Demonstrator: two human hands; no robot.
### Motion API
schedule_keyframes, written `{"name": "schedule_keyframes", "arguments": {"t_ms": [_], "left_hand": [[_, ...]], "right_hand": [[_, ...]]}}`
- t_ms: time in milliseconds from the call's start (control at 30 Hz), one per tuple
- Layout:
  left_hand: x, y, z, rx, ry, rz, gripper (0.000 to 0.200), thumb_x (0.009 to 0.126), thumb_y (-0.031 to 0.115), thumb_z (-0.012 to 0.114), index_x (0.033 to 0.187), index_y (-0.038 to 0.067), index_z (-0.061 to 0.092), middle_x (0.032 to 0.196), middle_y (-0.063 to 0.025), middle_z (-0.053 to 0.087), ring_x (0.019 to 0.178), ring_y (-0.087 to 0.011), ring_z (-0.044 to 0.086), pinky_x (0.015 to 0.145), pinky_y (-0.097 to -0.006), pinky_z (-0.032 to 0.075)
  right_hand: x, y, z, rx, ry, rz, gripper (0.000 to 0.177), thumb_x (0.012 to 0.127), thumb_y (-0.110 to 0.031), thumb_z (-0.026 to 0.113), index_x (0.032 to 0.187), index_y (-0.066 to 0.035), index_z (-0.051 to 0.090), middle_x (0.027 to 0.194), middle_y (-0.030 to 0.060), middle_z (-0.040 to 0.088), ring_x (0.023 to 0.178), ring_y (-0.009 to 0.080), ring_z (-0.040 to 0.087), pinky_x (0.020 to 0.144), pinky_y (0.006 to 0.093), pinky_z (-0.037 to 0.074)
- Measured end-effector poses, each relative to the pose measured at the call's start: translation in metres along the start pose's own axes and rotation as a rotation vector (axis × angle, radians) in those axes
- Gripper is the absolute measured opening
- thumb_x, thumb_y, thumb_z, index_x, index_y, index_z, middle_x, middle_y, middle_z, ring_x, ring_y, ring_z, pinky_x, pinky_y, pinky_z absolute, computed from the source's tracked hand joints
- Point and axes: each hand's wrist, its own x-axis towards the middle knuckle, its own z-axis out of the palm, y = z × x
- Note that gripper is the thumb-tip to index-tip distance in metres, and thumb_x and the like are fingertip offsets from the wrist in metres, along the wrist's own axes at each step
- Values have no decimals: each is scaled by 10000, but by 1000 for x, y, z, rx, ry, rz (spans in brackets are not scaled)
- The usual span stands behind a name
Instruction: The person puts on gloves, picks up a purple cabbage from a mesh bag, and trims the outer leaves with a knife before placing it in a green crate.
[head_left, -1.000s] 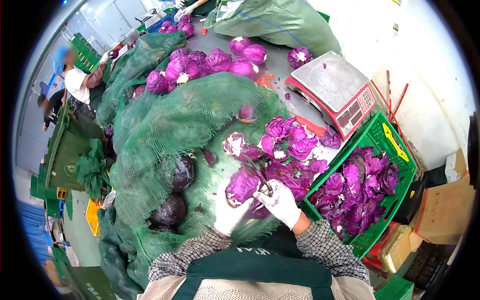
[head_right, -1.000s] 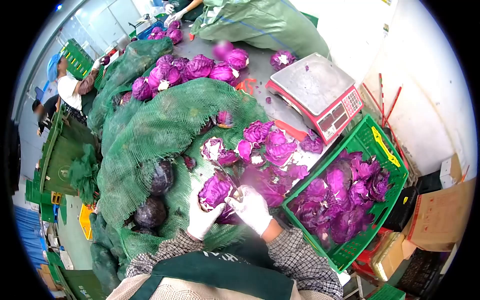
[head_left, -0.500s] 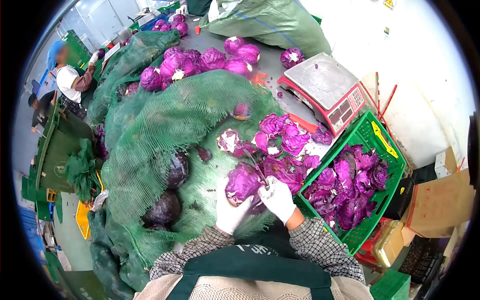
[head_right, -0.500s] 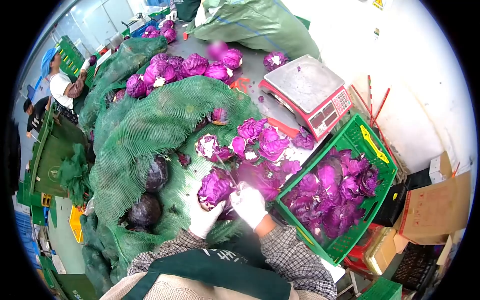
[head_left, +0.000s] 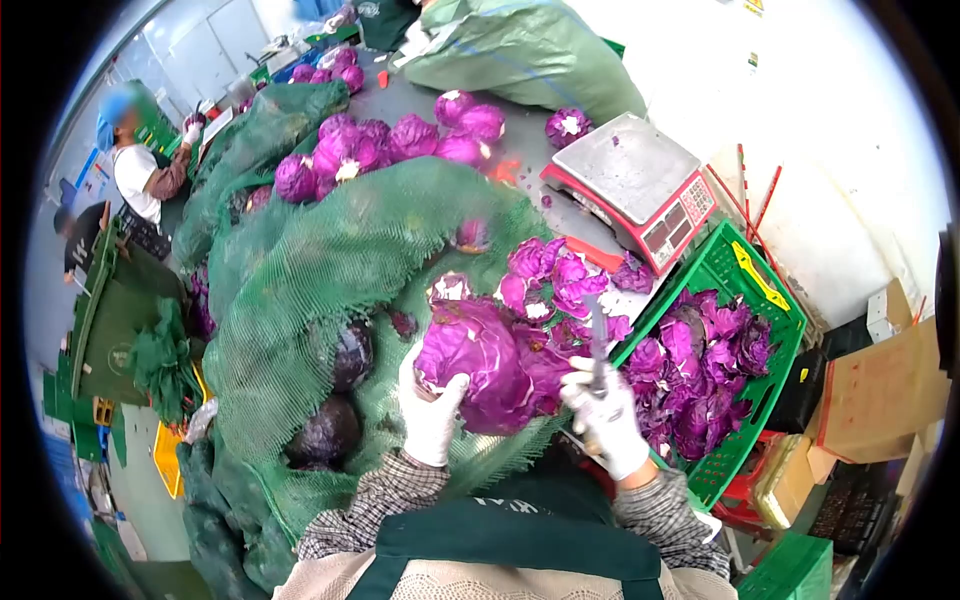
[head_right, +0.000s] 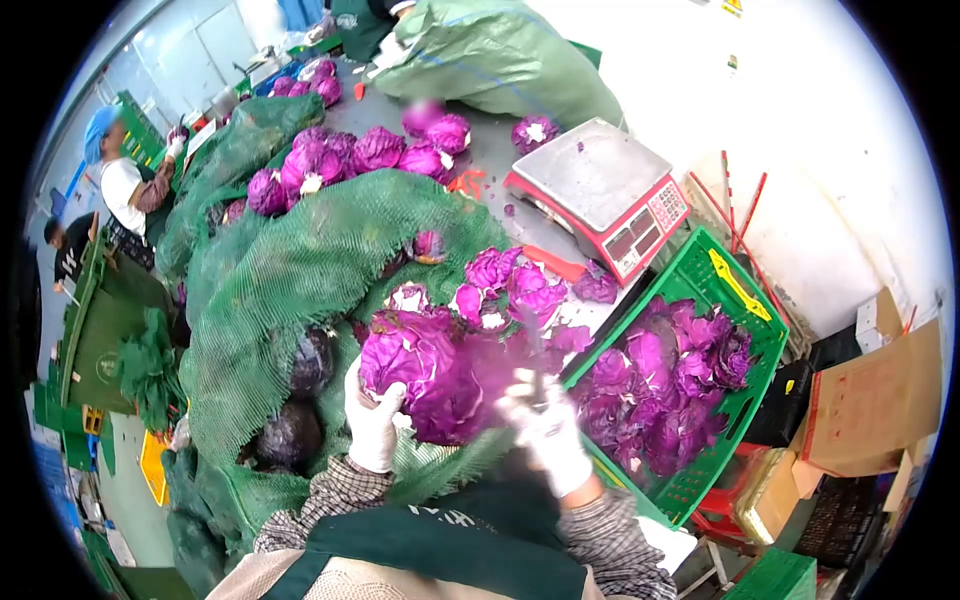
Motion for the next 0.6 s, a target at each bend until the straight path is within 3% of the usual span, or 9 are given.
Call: {"name": "schedule_keyframes", "arguments": {"t_ms": [67,133,200,267,300,367,533,600], "left_hand": [[-1,5,20,30,-19,20,680,772,-27,691,1348,8,331,1267,-152,470,1109,-220,538,890,-314,516],[-1,13,44,4,-91,23,729,753,-33,704,1366,11,312,1312,-160,426,1166,-238,496,951,-344,476],[0,14,63,197,-197,167,801,728,-27,730,1388,10,277,1320,-160,420,1203,-253,463,1011,-372,420],[-1,17,89,97,-216,93,857,707,-27,750,1400,7,246,1357,-162,374,1232,-257,430,1040,-385,384],[2,10,98,56,-260,111,864,700,-34,755,1398,9,249,1361,-159,363,1235,-256,425,1041,-388,386],[4,-5,118,27,-322,161,878,683,-50,765,1393,13,254,1361,-151,351,1239,-254,420,1035,-391,397],[-1,-15,164,116,-481,253,892,664,-77,769,1388,8,256,1341,-141,353,1223,-254,442,1009,-395,436],[-6,-18,181,28,-533,127,882,666,-80,764,1387,7,262,1346,-149,348,1228,-259,442,1014,-399,432]], "right_hand": [[-7,-5,23,-7,-81,6,596,781,-193,761,1281,-62,464,1128,86,543,866,166,607,638,218,508],[3,-9,21,-217,-55,-171,699,750,-243,790,1312,-32,431,1159,110,536,990,197,569,805,285,481],[11,-18,12,-248,-8,-222,764,730,-263,806,1329,-7,408,1181,127,529,1059,213,536,905,327,446],[13,-26,0,-161,27,-221,739,744,-226,789,1333,-10,399,1089,91,537,916,162,512,788,294,426],[13,-29,-8,-105,41,-224,694,766,-186,765,1332,-24,398,989,47,548,751,106,503,639,246,426],[11,-38,-23,8,76,-187,642,791,-136,736,1329,-40,399,864,-1,556,579,51,498,474,196,421],[11,-42,-71,207,127,4,642,792,-102,722,1338,-45,389,759,-13,541,527,65,515,436,205,418],[10,-40,-88,304,148,-20,571,777,-73,720,1268,-47,429,747,-6,555,502,75,517,436,211,427]]}}
